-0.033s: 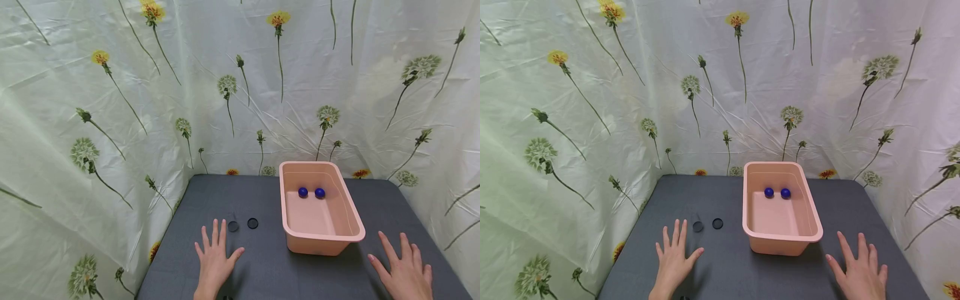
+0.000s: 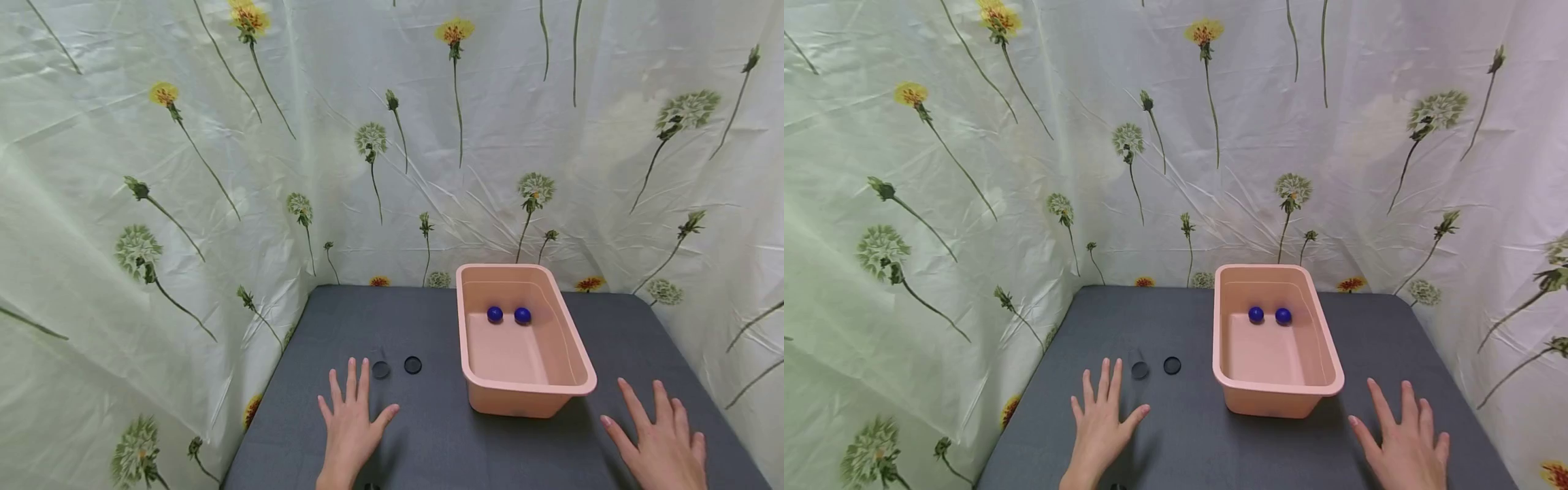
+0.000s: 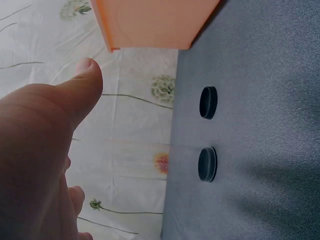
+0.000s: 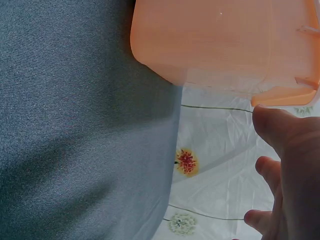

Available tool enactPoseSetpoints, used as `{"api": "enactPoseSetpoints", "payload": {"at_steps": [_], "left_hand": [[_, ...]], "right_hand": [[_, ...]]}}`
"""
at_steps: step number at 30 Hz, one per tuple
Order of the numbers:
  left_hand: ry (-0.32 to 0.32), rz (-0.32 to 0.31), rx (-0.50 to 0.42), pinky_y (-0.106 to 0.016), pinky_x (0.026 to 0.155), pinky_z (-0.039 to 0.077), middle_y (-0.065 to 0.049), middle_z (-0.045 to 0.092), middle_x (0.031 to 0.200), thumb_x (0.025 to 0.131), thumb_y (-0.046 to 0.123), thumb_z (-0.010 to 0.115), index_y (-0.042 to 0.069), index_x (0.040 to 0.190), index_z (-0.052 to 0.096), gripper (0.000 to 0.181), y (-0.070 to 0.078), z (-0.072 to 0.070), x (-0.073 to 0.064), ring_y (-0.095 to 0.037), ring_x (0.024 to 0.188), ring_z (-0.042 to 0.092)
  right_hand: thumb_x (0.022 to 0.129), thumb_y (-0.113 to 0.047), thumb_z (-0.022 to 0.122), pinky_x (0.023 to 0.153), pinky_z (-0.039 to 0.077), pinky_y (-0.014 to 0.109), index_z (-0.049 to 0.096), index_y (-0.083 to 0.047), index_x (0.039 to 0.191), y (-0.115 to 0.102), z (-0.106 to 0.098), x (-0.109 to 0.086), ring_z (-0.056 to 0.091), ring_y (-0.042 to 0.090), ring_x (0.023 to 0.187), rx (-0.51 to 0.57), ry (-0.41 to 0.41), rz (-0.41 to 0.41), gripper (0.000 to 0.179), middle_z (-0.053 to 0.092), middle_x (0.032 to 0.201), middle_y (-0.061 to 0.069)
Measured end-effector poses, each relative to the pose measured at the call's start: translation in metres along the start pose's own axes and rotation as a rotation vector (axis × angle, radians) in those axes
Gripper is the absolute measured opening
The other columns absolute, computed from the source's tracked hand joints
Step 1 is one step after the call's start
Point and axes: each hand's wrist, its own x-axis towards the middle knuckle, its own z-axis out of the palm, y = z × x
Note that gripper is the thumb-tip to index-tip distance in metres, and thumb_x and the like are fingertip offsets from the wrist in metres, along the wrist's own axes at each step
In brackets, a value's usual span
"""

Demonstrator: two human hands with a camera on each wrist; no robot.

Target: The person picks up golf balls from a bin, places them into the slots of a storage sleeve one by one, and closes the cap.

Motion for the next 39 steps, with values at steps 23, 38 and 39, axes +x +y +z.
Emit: {"api": "enactPoseSetpoints", "payload": {"at_steps": [23,38,39], "left_hand": [[0.056,0.070,-0.015,-0.079,0.105,0.007,0.000,-0.004,0.169,0.082,0.084,0.047,0.030,0.163,0.006,0.106,-0.003,-0.014,0.016,-0.040,0.151,-0.009],[0.125,0.151,-0.127,-0.074,0.108,0.016,-0.006,0.003,0.169,0.089,0.059,0.069,0.030,0.163,0.007,0.101,-0.006,-0.021,0.045,-0.041,0.152,0.001],[0.124,0.153,-0.155,-0.074,0.109,0.016,-0.007,0.004,0.168,0.089,0.057,0.070,0.030,0.163,0.007,0.101,-0.007,-0.020,0.046,-0.041,0.152,0.002]], "right_hand": [[0.091,-0.046,0.071,0.095,0.011,0.085,0.021,-0.028,0.162,-0.018,-0.040,0.026,0.008,0.060,0.141,0.099,0.230,-0.222,0.088,0.005,0.162,0.030],[0.092,-0.041,0.073,0.094,0.017,0.084,0.025,-0.027,0.161,-0.058,-0.085,0.067,0.005,0.056,0.146,0.134,0.159,-0.423,0.086,0.006,0.164,0.026],[0.091,-0.040,0.073,0.092,0.020,0.084,0.027,-0.027,0.161,-0.061,-0.086,0.069,0.007,0.055,0.146,0.147,0.148,-0.434,0.084,0.008,0.164,0.025]]}}
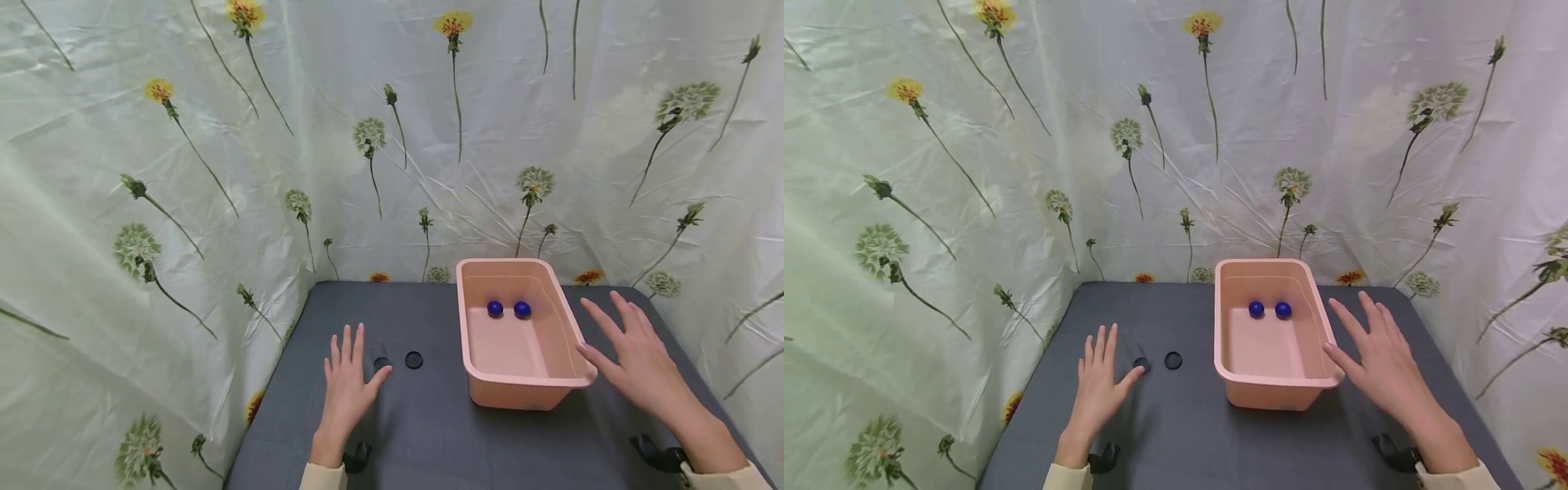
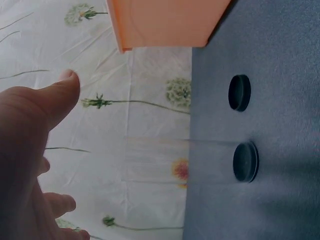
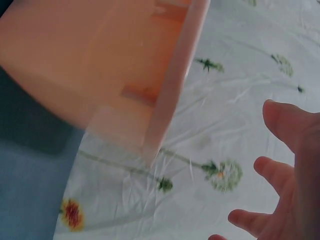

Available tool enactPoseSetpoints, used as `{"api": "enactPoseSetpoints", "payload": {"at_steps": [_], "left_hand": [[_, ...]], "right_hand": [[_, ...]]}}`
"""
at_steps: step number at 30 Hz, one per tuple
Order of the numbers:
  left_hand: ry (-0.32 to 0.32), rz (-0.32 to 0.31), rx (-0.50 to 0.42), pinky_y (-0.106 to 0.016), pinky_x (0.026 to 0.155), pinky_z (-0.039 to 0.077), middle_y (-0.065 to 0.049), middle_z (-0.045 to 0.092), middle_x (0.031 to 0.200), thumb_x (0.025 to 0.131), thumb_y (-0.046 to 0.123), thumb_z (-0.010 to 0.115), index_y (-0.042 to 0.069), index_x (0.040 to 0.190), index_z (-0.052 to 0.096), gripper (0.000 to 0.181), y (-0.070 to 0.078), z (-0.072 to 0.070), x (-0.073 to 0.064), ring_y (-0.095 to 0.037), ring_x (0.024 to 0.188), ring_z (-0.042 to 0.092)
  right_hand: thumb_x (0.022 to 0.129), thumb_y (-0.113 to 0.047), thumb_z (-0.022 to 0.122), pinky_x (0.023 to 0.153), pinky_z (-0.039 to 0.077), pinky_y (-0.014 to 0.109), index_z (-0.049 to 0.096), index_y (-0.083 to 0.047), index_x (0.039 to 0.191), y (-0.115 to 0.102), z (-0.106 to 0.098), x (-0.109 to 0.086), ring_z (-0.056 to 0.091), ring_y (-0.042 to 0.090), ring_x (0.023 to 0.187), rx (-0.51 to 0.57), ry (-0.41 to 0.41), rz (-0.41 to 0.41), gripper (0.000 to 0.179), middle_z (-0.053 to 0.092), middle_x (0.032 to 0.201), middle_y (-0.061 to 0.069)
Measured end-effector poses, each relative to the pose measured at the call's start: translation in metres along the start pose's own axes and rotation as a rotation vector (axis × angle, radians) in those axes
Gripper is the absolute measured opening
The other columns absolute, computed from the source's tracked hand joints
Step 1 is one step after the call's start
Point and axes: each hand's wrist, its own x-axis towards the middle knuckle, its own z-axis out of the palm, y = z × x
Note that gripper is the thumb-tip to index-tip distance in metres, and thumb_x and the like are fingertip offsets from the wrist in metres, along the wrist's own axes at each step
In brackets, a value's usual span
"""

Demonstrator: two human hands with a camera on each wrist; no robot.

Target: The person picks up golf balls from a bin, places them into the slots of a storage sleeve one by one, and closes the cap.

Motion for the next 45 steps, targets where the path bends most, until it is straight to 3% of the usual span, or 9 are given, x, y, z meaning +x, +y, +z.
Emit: {"api": "enactPoseSetpoints", "payload": {"at_steps": [9,13,17,21,27,30,35,38,45], "left_hand": [[-0.001,-0.042,-0.140,-0.070,0.110,0.021,-0.013,0.014,0.167,0.090,0.054,0.070,0.028,0.163,0.011,0.098,-0.011,0.015,0.013,-0.039,0.151,0.010],[0.012,-0.050,-0.223,-0.068,0.111,0.024,-0.013,0.018,0.166,0.089,0.051,0.073,0.025,0.163,0.014,0.098,-0.017,0.024,0.015,-0.038,0.151,0.013],[0.035,-0.050,-0.297,-0.063,0.110,0.029,-0.014,0.025,0.163,0.088,0.047,0.076,0.024,0.162,0.017,0.098,-0.021,0.035,0.017,-0.036,0.149,0.023],[0.022,-0.094,-0.377,-0.062,0.108,0.033,-0.011,0.028,0.162,0.087,0.040,0.080,0.026,0.162,0.017,0.099,-0.024,0.044,0.018,-0.034,0.146,0.031],[0.021,-0.145,-0.470,-0.063,0.107,0.034,-0.012,0.036,0.159,0.084,0.041,0.082,0.030,0.161,0.019,0.100,-0.028,0.057,0.017,-0.035,0.143,0.037],[0.046,-0.156,-0.491,-0.062,0.106,0.036,-0.016,0.040,0.156,0.085,0.036,0.083,0.025,0.161,0.022,0.098,-0.030,0.063,0.016,-0.035,0.141,0.039],[0.069,-0.202,-0.523,-0.060,0.103,0.039,-0.014,0.051,0.148,0.086,0.029,0.082,0.019,0.160,0.027,0.092,-0.032,0.067,0.014,-0.034,0.136,0.046],[0.080,-0.234,-0.540,-0.059,0.101,0.042,-0.012,0.057,0.142,0.087,0.024,0.082,0.017,0.159,0.030,0.088,-0.032,0.068,0.013,-0.034,0.131,0.051],[0.096,-0.247,-0.551,-0.059,0.095,0.046,-0.014,0.062,0.135,0.085,0.026,0.083,0.019,0.156,0.036,0.085,-0.033,0.067,0.024,-0.036,0.124,0.057]], "right_hand": [[0.092,-0.041,0.074,0.088,0.034,0.078,0.041,-0.026,0.155,-0.014,0.005,0.037,0.030,0.054,0.137,0.114,-0.098,-0.115,0.073,0.028,0.158,0.024],[0.092,-0.040,0.073,0.089,0.039,0.075,0.045,-0.024,0.153,-0.015,0.011,0.053,0.036,0.052,0.134,0.145,-0.185,-0.185,0.068,0.034,0.154,0.025],[0.093,-0.045,0.071,0.092,0.042,0.071,0.048,-0.024,0.150,-0.016,0.019,0.068,0.036,0.050,0.137,0.192,-0.310,-0.230,0.065,0.033,0.155,0.022],[0.092,-0.049,0.070,0.093,0.046,0.063,0.050,-0.018,0.149,-0.015,0.032,0.080,0.042,0.045,0.135,0.224,-0.439,-0.265,0.067,0.038,0.152,0.021],[0.090,-0.043,0.075,0.096,0.047,0.057,0.055,-0.019,0.145,-0.013,0.049,0.094,0.046,0.038,0.132,0.335,-0.687,-0.232,0.063,0.050,0.145,0.013],[0.089,-0.032,0.078,0.093,0.049,0.053,0.058,-0.024,0.142,-0.016,0.057,0.099,0.051,0.032,0.124,0.369,-0.803,-0.193,0.057,0.055,0.140,0.008],[0.084,-0.024,0.083,0.081,0.049,0.041,0.058,-0.031,0.141,-0.026,0.062,0.102,0.050,0.020,0.104,0.313,-0.930,-0.182,0.062,0.057,0.123,-0.001],[0.083,-0.027,0.084,0.082,0.049,0.040,0.058,-0.030,0.141,-0.030,0.059,0.107,0.051,0.020,0.103,0.291,-0.936,-0.219,0.064,0.057,0.118,-0.004],[0.084,-0.032,0.083,0.089,0.052,0.044,0.060,-0.024,0.140,-0.034,0.054,0.125,0.057,0.024,0.112,0.230,-0.827,-0.330,0.062,0.059,0.131,0.002]]}}
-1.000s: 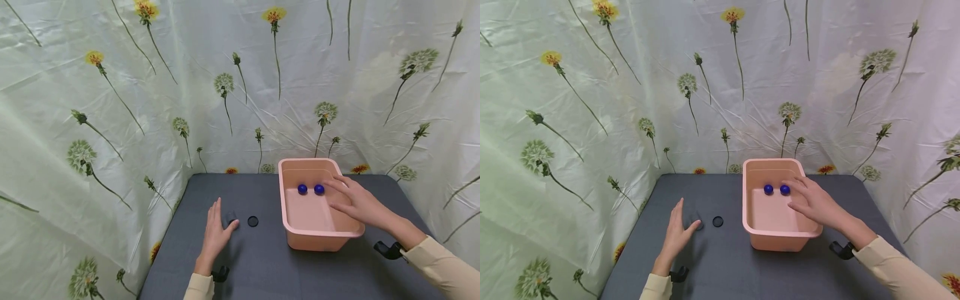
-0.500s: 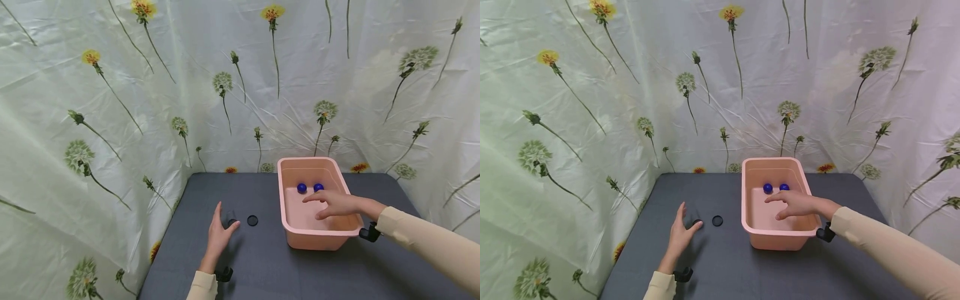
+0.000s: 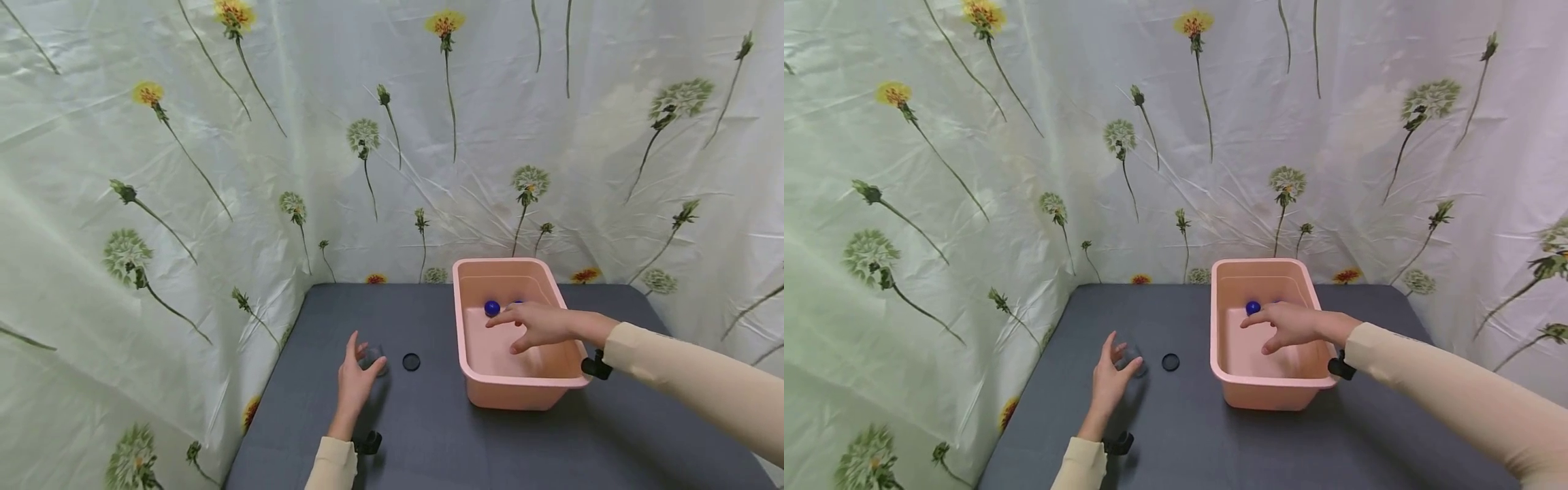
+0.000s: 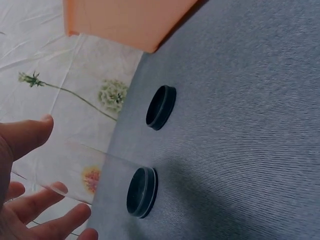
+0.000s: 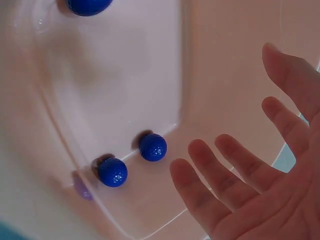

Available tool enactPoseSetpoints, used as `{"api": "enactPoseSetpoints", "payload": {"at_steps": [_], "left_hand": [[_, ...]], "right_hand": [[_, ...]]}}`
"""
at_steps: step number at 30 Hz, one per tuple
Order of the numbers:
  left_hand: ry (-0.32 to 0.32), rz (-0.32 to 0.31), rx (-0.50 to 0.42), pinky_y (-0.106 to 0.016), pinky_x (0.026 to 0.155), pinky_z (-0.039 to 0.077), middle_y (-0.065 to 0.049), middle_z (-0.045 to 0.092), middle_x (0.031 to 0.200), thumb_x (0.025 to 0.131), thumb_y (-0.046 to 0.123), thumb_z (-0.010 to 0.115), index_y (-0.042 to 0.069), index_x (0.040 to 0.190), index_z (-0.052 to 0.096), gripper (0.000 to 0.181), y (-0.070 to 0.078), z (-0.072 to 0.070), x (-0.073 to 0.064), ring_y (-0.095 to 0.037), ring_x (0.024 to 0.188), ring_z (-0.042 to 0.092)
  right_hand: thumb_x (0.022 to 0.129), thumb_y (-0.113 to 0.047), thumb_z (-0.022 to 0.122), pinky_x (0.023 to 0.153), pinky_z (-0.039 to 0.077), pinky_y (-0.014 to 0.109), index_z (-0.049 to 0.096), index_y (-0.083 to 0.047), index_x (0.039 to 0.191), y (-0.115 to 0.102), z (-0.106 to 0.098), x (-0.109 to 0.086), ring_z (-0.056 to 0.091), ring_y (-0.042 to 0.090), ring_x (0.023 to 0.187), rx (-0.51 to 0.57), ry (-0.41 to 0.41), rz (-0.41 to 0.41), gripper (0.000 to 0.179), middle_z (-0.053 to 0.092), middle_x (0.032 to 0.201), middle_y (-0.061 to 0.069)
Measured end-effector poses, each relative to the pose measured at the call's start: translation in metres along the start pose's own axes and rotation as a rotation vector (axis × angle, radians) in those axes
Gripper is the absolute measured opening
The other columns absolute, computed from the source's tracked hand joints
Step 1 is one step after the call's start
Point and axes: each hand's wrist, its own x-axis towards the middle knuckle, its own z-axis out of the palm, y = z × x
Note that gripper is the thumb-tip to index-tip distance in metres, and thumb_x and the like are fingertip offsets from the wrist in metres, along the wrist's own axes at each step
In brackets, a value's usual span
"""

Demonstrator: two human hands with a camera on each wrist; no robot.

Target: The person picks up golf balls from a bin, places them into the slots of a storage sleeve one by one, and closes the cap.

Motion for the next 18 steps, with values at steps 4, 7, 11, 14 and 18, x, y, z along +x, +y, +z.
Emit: {"api": "enactPoseSetpoints", "payload": {"at_steps": [4,7,11,14,18], "left_hand": [[-0.001,-0.001,0.017,-0.056,0.094,0.048,-0.009,0.067,0.126,0.084,0.027,0.084,0.016,0.149,0.048,0.074,0.000,0.001,0.009,-0.032,0.119,0.060],[0.008,0.016,0.040,-0.052,0.090,0.051,-0.005,0.070,0.120,0.084,0.027,0.085,0.014,0.139,0.059,0.062,-0.001,0.004,0.015,-0.027,0.112,0.064],[0.011,0.041,0.044,-0.050,0.087,0.052,-0.005,0.071,0.117,0.083,0.026,0.085,0.017,0.129,0.066,0.051,-0.004,0.006,0.018,-0.025,0.106,0.066],[0.003,0.037,0.026,-0.050,0.089,0.052,-0.003,0.071,0.116,0.083,0.027,0.085,0.019,0.127,0.067,0.048,-0.006,0.006,0.016,-0.025,0.106,0.066],[-0.001,0.026,0.000,-0.051,0.092,0.050,-0.004,0.071,0.117,0.083,0.028,0.085,0.020,0.126,0.067,0.047,-0.009,0.003,0.013,-0.025,0.107,0.065]], "right_hand": [[0.084,-0.031,0.083,0.089,0.052,0.045,0.061,-0.024,0.138,0.005,0.000,0.013,0.058,0.024,0.112,-0.032,0.013,-0.015,0.059,0.059,0.128,0.003],[0.085,-0.026,0.083,0.090,0.053,0.046,0.064,-0.024,0.134,0.012,0.002,0.021,0.059,0.026,0.113,-0.029,-0.005,-0.010,0.053,0.061,0.129,0.003],[0.082,-0.020,0.085,0.089,0.054,0.046,0.069,-0.026,0.126,0.019,0.007,0.027,0.062,0.027,0.107,0.015,-0.125,0.060,0.047,0.063,0.124,0.005],[0.080,-0.016,0.086,0.085,0.054,0.044,0.072,-0.026,0.121,0.021,0.014,0.028,0.060,0.025,0.100,0.066,-0.229,0.145,0.044,0.063,0.116,0.006],[0.077,0.000,0.083,0.078,0.054,0.041,0.076,-0.022,0.114,0.023,0.026,0.028,0.055,0.025,0.092,0.120,-0.318,0.244,0.043,0.064,0.104,0.009]]}}
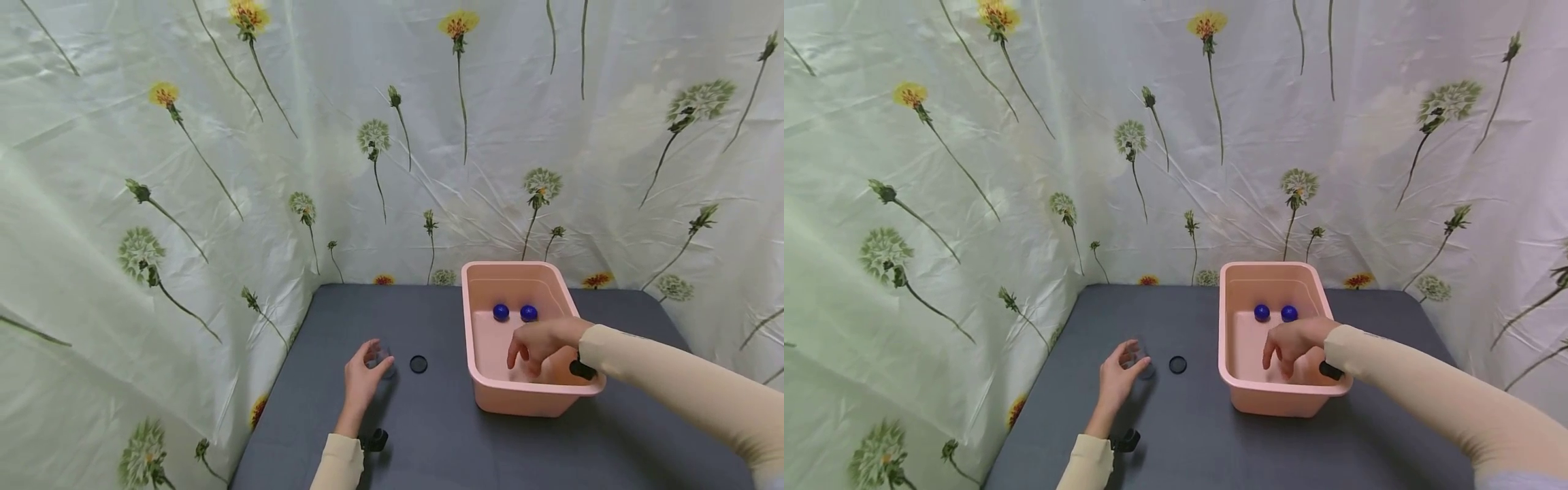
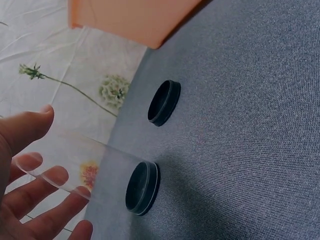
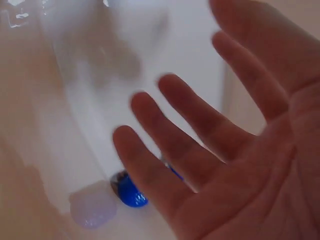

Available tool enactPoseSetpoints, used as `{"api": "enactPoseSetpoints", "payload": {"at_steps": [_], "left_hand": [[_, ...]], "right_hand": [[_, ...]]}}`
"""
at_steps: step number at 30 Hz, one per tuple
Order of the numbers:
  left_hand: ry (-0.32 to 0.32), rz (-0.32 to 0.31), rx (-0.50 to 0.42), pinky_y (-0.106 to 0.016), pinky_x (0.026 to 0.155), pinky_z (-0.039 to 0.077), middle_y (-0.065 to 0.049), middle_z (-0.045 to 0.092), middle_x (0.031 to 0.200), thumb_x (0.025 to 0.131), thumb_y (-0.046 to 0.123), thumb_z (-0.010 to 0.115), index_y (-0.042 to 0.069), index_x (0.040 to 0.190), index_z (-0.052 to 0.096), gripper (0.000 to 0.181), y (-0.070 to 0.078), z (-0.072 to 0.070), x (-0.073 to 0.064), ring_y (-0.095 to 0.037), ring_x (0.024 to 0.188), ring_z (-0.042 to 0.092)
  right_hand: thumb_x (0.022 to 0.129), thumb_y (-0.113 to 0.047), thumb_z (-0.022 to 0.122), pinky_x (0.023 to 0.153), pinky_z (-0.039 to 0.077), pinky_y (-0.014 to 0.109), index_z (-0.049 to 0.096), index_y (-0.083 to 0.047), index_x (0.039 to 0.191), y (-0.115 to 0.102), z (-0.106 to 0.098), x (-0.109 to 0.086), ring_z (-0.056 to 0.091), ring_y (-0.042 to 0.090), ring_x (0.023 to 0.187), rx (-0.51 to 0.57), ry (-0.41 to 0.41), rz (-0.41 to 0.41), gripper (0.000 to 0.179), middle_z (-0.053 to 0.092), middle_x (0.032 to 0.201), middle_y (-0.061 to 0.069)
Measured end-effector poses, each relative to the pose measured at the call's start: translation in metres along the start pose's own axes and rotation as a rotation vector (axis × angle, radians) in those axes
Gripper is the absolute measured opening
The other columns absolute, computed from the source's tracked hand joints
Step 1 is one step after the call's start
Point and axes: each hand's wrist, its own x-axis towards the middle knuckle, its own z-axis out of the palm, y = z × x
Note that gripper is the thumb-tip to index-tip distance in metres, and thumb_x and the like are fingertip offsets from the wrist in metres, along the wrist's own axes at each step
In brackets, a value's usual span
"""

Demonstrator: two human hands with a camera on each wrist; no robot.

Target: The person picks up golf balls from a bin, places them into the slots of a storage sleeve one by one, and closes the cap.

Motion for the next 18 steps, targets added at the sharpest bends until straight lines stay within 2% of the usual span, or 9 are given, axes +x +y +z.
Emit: {"api": "enactPoseSetpoints", "payload": {"at_steps": [3,7,10,13,17,18], "left_hand": [[-0.006,-0.008,-0.014,-0.052,0.093,0.050,-0.006,0.071,0.119,0.083,0.028,0.085,0.021,0.126,0.067,0.047,0.000,-0.001,-0.003,-0.026,0.108,0.065],[-0.002,-0.016,-0.025,-0.053,0.094,0.049,-0.009,0.070,0.120,0.083,0.028,0.085,0.022,0.126,0.067,0.047,-0.001,-0.001,-0.004,-0.026,0.108,0.065],[0.005,-0.017,-0.019,-0.052,0.094,0.049,-0.008,0.070,0.121,0.083,0.028,0.085,0.021,0.126,0.067,0.048,-0.002,0.000,-0.003,-0.025,0.108,0.065],[0.003,-0.016,-0.005,-0.050,0.094,0.050,-0.005,0.070,0.121,0.083,0.031,0.085,0.022,0.127,0.067,0.048,-0.002,0.002,-0.004,-0.023,0.108,0.065],[0.002,-0.014,-0.007,-0.049,0.094,0.050,-0.002,0.070,0.120,0.083,0.032,0.084,0.023,0.127,0.067,0.047,0.001,0.003,-0.004,-0.023,0.108,0.064],[0.004,-0.016,-0.010,-0.049,0.094,0.050,-0.002,0.070,0.120,0.083,0.032,0.084,0.023,0.126,0.067,0.047,0.001,0.003,-0.004,-0.023,0.108,0.064]], "right_hand": [[0.074,0.010,0.078,0.072,0.051,0.038,0.076,-0.021,0.106,0.001,0.010,0.000,0.052,0.024,0.087,0.058,-0.031,0.092,0.044,0.063,0.097,0.009],[0.069,0.010,0.070,0.063,0.039,0.035,0.074,-0.025,0.096,0.001,0.020,0.000,0.048,0.022,0.079,0.075,-0.022,0.196,0.044,0.061,0.089,0.006],[0.067,0.004,0.072,0.064,0.049,0.035,0.072,-0.027,0.094,0.000,0.025,0.000,0.054,0.023,0.077,0.076,-0.016,0.264,0.041,0.063,0.088,0.006],[0.069,-0.003,0.077,0.069,0.057,0.038,0.071,-0.025,0.095,0.000,0.028,0.001,0.061,0.024,0.078,0.102,-0.043,0.313,0.035,0.066,0.090,0.007],[0.076,-0.005,0.077,0.068,0.058,0.036,0.069,-0.024,0.094,0.003,0.031,0.006,0.064,0.022,0.074,0.051,-0.128,0.283,0.027,0.067,0.089,0.006],[0.076,-0.005,0.078,0.067,0.057,0.036,0.068,-0.023,0.094,0.003,0.032,0.007,0.063,0.022,0.074,0.052,-0.127,0.284,0.027,0.067,0.089,0.006]]}}
